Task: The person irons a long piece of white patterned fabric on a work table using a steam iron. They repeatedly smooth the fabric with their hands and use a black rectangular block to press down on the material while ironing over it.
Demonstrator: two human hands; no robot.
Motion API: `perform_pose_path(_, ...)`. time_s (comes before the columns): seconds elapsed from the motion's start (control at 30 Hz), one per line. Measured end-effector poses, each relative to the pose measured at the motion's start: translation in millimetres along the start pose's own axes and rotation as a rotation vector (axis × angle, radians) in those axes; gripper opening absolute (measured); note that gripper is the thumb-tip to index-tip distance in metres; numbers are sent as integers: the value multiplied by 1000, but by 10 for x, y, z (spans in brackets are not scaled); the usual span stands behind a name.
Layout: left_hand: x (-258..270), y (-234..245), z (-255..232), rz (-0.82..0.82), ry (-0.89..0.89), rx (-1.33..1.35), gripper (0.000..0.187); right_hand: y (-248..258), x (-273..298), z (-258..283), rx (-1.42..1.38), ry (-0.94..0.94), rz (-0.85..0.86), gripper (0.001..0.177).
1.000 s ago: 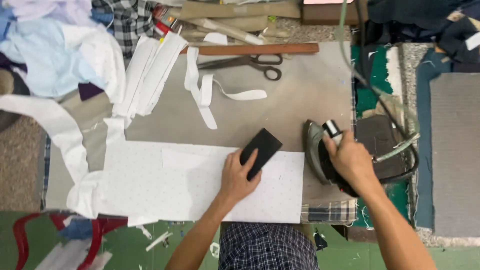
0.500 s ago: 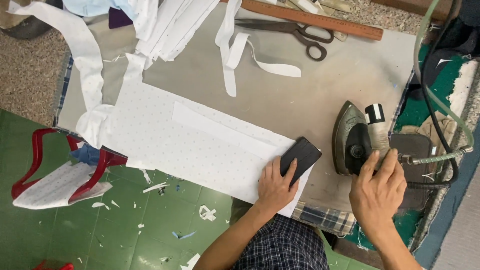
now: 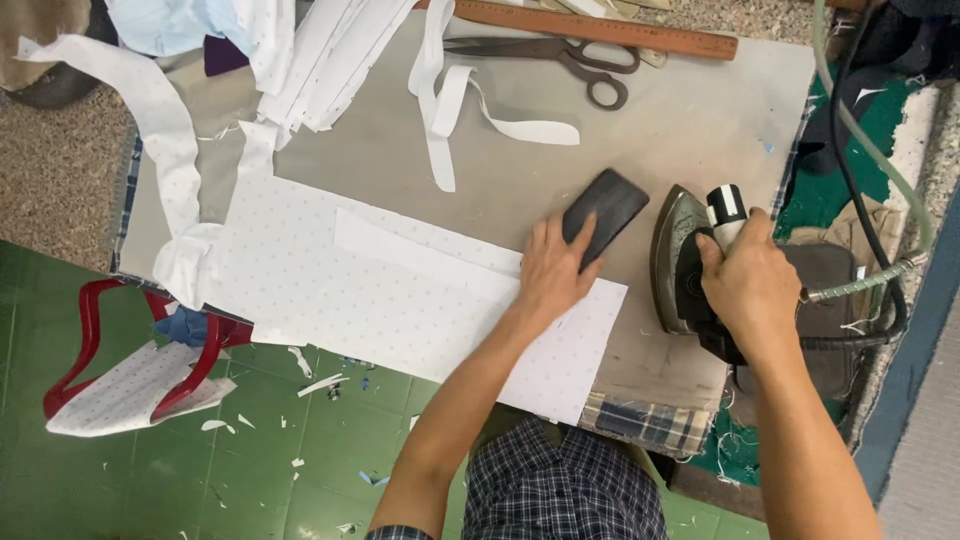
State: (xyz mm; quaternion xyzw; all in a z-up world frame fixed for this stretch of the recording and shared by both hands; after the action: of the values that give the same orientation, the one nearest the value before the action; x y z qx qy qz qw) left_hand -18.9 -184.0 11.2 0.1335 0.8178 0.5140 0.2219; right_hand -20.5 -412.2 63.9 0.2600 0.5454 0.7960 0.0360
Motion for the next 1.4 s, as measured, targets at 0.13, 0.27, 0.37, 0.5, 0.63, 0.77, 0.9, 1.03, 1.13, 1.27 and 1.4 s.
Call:
perform_pose_path(0.13, -385, 316, 146, 1, -127, 74, 58, -40, -40, -28, 27, 1, -8, 60)
perform_pose_path(0.27, 47, 975, 371, -169, -137, 61, 49, -25, -48, -37, 25, -40, 16, 66)
perform_pose_path(0.37, 556, 1101, 789, -113, -70, -66, 45, -33, -39, -53, 35, -57, 31, 67)
perform_pose_path(0.5, 1120, 1170, 1370, 8, 43, -195, 59, -8, -37, -31, 6, -21, 4, 62)
perform_pose_path(0.63, 1502, 1076, 1706, 140, 85, -257, 68, 31, -17, 0, -7, -52, 26, 65)
perform_pose_path(0.77, 1599, 1065, 1723, 140, 100, -306, 67, 59, -3, 42, -16, -56, 35, 64)
perform_pose_path(0.9, 1623, 1101, 1701, 71, 110, -286, 66, 61, -7, 30, 8, -80, 34, 66)
perform_pose_path(1.03, 1615, 1115, 1706, 63, 109, -261, 65, 15, -33, -44, 38, -47, -6, 67)
perform_pose_path(1.13, 1613, 1115, 1726, 63, 122, -245, 65, 30, -41, -58, -13, -51, 11, 71)
perform_pose_path(1.27, 1643, 1070, 1764, 80, 135, -239, 66, 91, -43, -117, -142, -211, 103, 58)
perform_pose_path(1.4, 1689, 1113, 1742, 66, 154, -283, 67, 143, 145, 20, -198, -347, 225, 43)
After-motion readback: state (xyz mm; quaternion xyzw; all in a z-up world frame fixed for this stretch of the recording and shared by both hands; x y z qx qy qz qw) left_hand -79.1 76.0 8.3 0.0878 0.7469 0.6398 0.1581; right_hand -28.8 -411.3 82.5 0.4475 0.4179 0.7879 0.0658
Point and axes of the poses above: each hand's wrist, its own x-axis away from the middle knuckle, its own y-axis out of the back of the hand, z = x × y, the point moved 10 cm from there along -x, towards the middle knuckle, and after that the axes turned 8 degrees about -y, right-handed, at the moved point
